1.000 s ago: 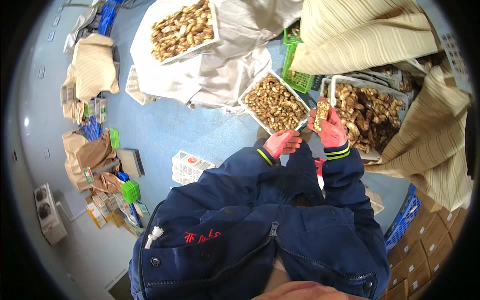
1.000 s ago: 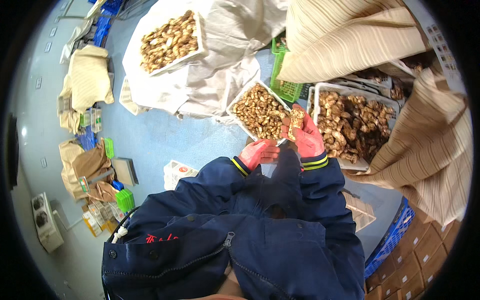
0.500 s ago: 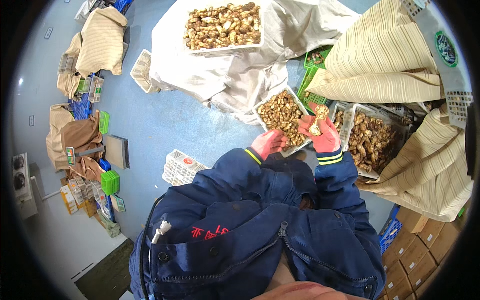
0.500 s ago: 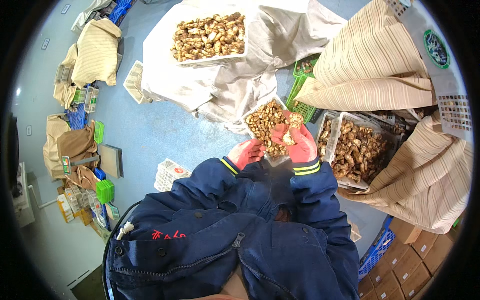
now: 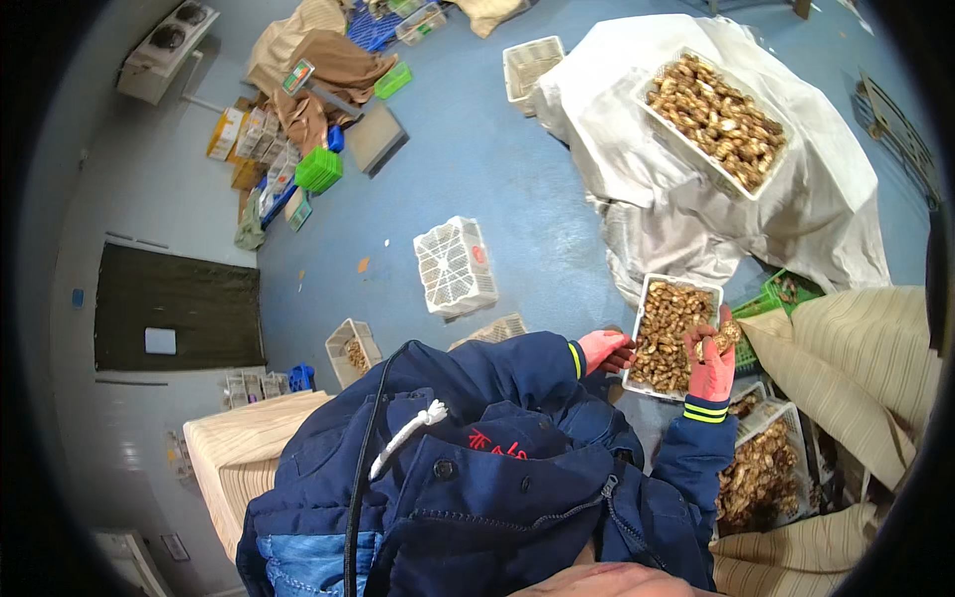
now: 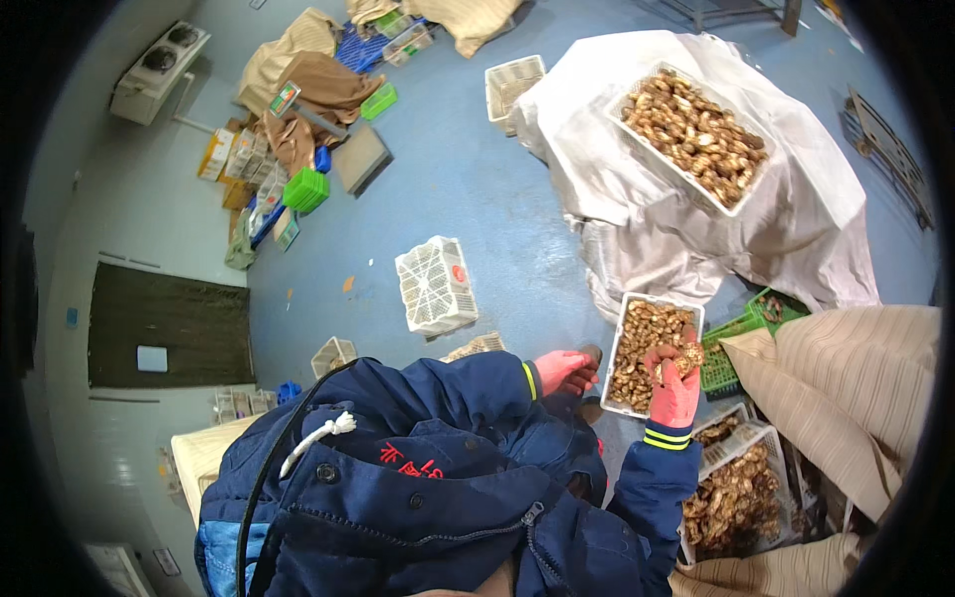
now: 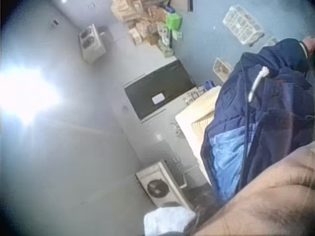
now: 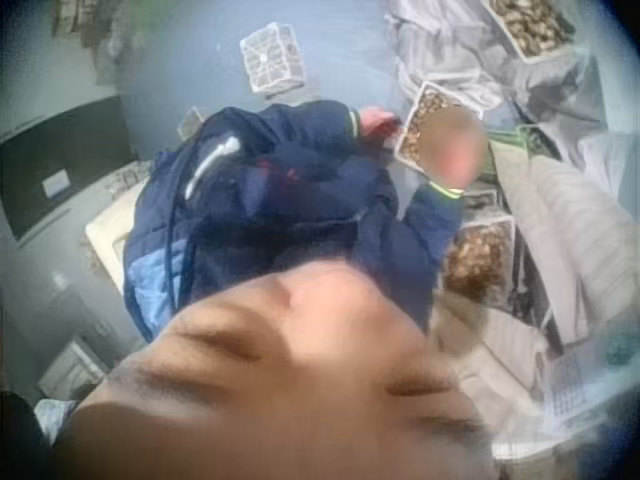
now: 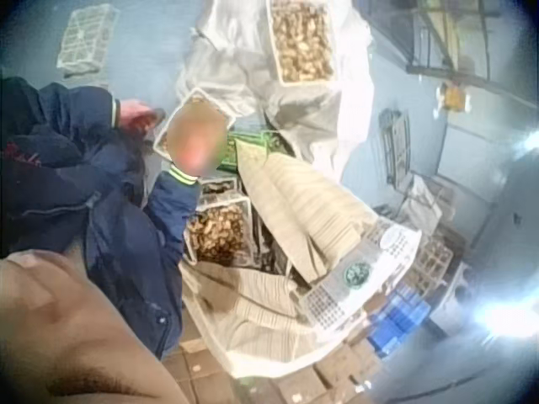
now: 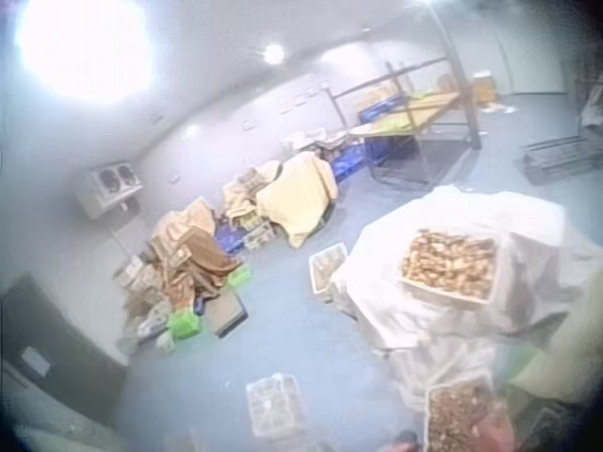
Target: The person sorts ginger roots between plastic crates by hand, picking them up one at a time and moving them between different containers.
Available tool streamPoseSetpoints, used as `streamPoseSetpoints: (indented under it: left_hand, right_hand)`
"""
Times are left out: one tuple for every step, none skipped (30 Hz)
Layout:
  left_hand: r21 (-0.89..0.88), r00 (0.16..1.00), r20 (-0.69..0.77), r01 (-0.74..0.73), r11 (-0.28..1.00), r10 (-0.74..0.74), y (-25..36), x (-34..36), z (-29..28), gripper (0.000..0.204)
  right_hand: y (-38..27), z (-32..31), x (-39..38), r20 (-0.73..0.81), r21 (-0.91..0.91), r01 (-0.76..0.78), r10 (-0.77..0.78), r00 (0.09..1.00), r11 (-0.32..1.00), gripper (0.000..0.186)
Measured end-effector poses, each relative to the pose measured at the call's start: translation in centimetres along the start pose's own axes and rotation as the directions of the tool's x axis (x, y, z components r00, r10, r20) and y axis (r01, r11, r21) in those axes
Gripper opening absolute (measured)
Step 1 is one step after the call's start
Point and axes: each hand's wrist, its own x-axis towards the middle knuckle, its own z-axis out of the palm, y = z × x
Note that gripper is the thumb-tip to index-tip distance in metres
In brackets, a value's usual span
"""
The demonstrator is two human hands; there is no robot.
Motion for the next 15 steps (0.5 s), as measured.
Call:
streamPoseSetpoints:
  left_hand:
    - [-0.006, 1.000, -0.024, 0.018, 1.000, -0.018, -0.1, -0.6, -0.7, 0.034]
    - [-0.069, 1.000, 0.021, 0.017, 0.997, -0.016, -0.1, -1.3, -1.7, 0.034]
    - [-0.077, 0.999, 0.005, 0.038, 0.996, -0.038, 0.1, -1.9, -2.7, 0.034]
    - [-0.071, 1.000, -0.011, 0.002, 0.998, -0.002, 0.7, -2.4, -2.8, 0.034]
    - [-0.063, 0.999, -0.026, -0.034, 0.997, 0.032, 1.5, -2.8, -3.1, 0.033]
    - [-0.079, 0.998, -0.032, -0.051, 0.996, 0.049, 2.5, -3.1, -3.6, 0.033]
    - [-0.095, 0.997, -0.036, -0.066, 0.993, 0.063, 3.4, -3.3, -4.2, 0.032]
    - [-0.113, 0.996, -0.040, -0.081, 0.990, 0.077, 4.4, -3.5, -5.0, 0.032]
    - [-0.160, 0.994, 0.003, -0.104, 0.982, 0.106, 5.1, -3.6, -6.0, 0.032]
    - [-0.176, 0.993, -0.010, -0.116, 0.977, 0.116, 5.9, -3.6, -7.4, 0.032]
    - [-0.194, 0.992, -0.015, -0.128, 0.973, 0.127, 6.9, -3.3, -8.8, 0.031]
    - [-0.222, 0.988, 0.005, -0.149, 0.964, 0.154, 7.8, -3.0, -10.4, 0.030]
    - [-0.228, 0.986, -0.015, -0.165, 0.960, 0.166, 9.0, -3.0, -11.5, 0.031]
    - [-0.241, 0.981, -0.001, -0.187, 0.952, 0.193, 10.7, -2.7, -13.3, 0.032]
    - [-0.255, 0.976, 0.010, -0.209, 0.944, 0.219, 12.4, -2.5, -15.2, 0.033]
  right_hand:
    - [0.5, 1.5, 0.3, 0.004, 0.070, -0.028, 0.027, 1.000, 0.997, 0.081]
    - [1.0, 2.4, 0.6, 0.083, 0.085, -0.045, 0.038, 0.996, 0.995, 0.078]
    - [1.6, 3.2, 0.8, 0.160, 0.098, -0.062, 0.046, 0.986, 0.993, 0.074]
    - [1.6, 4.2, 1.0, 0.138, 0.058, -0.088, 0.079, 0.987, 0.994, 0.070]
    - [1.5, 5.3, 1.5, 0.205, 0.062, -0.105, 0.090, 0.975, 0.993, 0.072]
    - [1.4, 6.5, 2.2, 0.215, 0.000, -0.103, 0.101, 0.971, 0.995, 0.075]
    - [1.4, 8.2, 3.0, 0.222, -0.064, -0.100, 0.112, 0.969, 0.993, 0.079]
    - [1.8, 9.5, 4.3, 0.275, -0.038, -0.098, 0.104, 0.956, 0.995, 0.080]
    - [1.8, 11.3, 5.3, 0.275, -0.060, -0.132, 0.144, 0.951, 0.989, 0.081]
    - [3.2, 11.8, 7.1, 0.301, -0.074, -0.148, 0.163, 0.940, 0.986, 0.082]
    - [4.3, 12.9, 9.0, 0.324, -0.095, -0.159, 0.181, 0.929, 0.983, 0.082]
    - [5.4, 14.2, 10.5, 0.341, -0.080, -0.207, 0.222, 0.913, 0.975, 0.082]
    - [6.4, 16.2, 11.9, 0.359, -0.073, -0.268, 0.276, 0.892, 0.961, 0.083]
    - [8.0, 17.5, 14.3, 0.434, -0.008, -0.355, 0.323, 0.841, 0.935, 0.082]
    - [9.4, 18.8, 16.6, 0.421, -0.092, -0.347, 0.352, 0.836, 0.933, 0.081]
